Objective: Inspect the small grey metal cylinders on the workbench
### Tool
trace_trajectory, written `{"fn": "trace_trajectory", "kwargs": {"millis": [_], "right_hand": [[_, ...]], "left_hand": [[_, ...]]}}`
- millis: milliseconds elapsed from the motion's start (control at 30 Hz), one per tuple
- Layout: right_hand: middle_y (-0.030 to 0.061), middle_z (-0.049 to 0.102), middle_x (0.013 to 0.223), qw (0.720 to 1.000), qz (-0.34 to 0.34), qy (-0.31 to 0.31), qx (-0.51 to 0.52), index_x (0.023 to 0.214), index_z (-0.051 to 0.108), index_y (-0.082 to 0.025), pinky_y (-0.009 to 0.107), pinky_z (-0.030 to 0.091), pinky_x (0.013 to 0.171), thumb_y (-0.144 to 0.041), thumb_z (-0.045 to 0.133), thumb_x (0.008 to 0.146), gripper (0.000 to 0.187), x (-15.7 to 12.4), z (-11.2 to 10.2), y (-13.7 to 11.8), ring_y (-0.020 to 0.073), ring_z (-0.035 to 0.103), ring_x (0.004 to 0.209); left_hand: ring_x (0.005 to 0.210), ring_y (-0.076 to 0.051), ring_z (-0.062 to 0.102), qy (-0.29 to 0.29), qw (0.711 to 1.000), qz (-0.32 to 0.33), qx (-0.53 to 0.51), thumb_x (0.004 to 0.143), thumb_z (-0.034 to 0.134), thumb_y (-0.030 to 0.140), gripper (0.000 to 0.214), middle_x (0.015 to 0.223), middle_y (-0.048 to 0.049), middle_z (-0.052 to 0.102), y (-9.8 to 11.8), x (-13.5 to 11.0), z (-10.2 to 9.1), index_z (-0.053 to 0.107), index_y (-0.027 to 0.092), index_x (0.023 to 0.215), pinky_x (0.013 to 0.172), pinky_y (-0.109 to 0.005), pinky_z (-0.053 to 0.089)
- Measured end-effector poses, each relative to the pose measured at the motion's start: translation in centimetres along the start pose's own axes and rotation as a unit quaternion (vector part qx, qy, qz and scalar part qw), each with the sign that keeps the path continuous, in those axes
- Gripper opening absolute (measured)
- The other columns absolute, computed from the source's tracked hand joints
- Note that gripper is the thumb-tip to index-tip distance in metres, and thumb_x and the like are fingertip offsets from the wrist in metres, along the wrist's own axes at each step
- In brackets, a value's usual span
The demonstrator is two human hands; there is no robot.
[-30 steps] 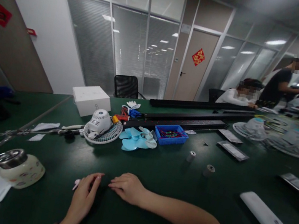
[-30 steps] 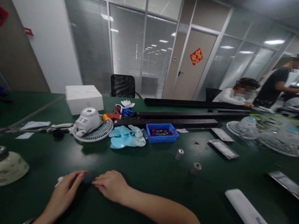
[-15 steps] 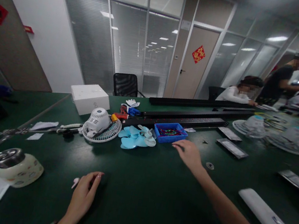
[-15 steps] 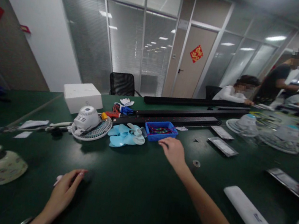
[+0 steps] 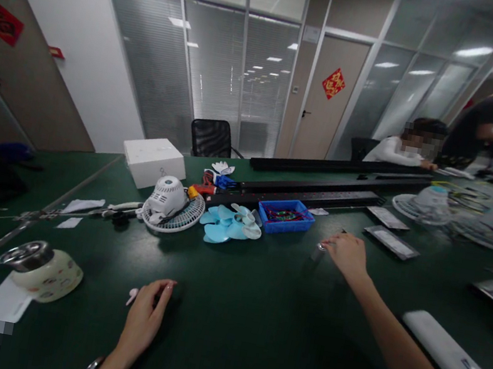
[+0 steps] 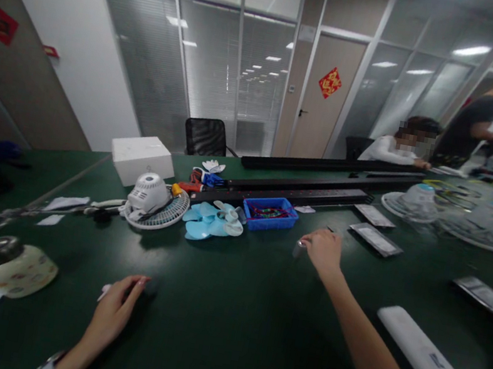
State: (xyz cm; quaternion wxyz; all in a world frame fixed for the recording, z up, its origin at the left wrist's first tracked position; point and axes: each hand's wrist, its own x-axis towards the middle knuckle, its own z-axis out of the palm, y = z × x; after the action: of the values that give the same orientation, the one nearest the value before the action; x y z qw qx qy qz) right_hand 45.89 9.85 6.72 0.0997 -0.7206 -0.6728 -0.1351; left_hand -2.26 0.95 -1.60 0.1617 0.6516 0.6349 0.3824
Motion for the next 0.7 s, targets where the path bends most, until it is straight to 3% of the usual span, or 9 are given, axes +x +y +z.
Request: {"fn": "trace_trajectory", "kwargs": {"millis": [167, 267, 400, 533, 700], "right_hand": [[0.011, 0.071, 0.097, 1.0, 0.013, -0.011, -0.001, 0.092, 0.076, -0.025, 0.039, 0.037, 0.081, -0.034, 0.05, 0.088, 0.028, 0.1, 0.4, -0.1, 0.0274, 0.058, 0.098], [0.0099, 0.07, 0.105, 1.0, 0.006, 0.007, 0.025, 0.1, 0.074, -0.025, 0.04, 0.04, 0.084, -0.039, 0.048, 0.089, 0.031, -0.4, 0.6, 0.6, 0.0274, 0.059, 0.102], [0.0105, 0.066, 0.118, 0.99, 0.028, 0.062, 0.123, 0.122, 0.063, -0.02, 0.04, 0.045, 0.09, -0.052, 0.049, 0.086, 0.05, -3.0, 1.8, 3.3, 0.0267, 0.061, 0.108], [0.0104, 0.069, 0.113, 0.965, 0.082, 0.029, 0.248, 0.131, 0.054, -0.017, 0.036, 0.052, 0.085, -0.058, 0.059, 0.075, 0.069, -6.5, 4.0, 6.2, 0.0255, 0.065, 0.101], [0.007, 0.071, 0.105, 0.949, 0.088, 0.032, 0.301, 0.127, 0.057, -0.02, 0.036, 0.054, 0.083, -0.053, 0.061, 0.074, 0.062, -8.2, 5.4, 6.8, 0.0247, 0.068, 0.095]], "left_hand": [[0.086, -0.025, 0.062, -0.004, 1.0, 0.004, 0.0, 0.088, 0.041, 0.058, 0.047, 0.096, -0.0086, 0.07, -0.1, 0.0, 0.0, 0.067, 0.02, 0.101, 0.073, -0.038, 0.05], [0.089, -0.026, 0.062, -0.005, 1.0, 0.002, -0.001, 0.088, 0.041, 0.057, 0.046, 0.098, -0.008, 0.07, -0.2, 0.0, 0.1, 0.066, 0.02, 0.101, 0.074, -0.038, 0.05], [0.088, -0.025, 0.062, -0.005, 1.0, 0.003, 0.003, 0.088, 0.041, 0.059, 0.048, 0.096, -0.0075, 0.07, -0.3, 0.0, 0.2, 0.066, 0.02, 0.101, 0.074, -0.038, 0.05], [0.086, -0.025, 0.062, -0.01, 1.0, 0.009, 0.002, 0.086, 0.041, 0.061, 0.05, 0.095, -0.0074, 0.07, -0.2, 0.0, 0.2, 0.067, 0.021, 0.1, 0.073, -0.037, 0.05], [0.084, -0.026, 0.063, -0.006, 1.0, 0.007, 0.007, 0.084, 0.039, 0.066, 0.055, 0.093, -0.0081, 0.07, 0.0, 0.1, 0.2, 0.068, 0.02, 0.098, 0.07, -0.038, 0.051]]}}
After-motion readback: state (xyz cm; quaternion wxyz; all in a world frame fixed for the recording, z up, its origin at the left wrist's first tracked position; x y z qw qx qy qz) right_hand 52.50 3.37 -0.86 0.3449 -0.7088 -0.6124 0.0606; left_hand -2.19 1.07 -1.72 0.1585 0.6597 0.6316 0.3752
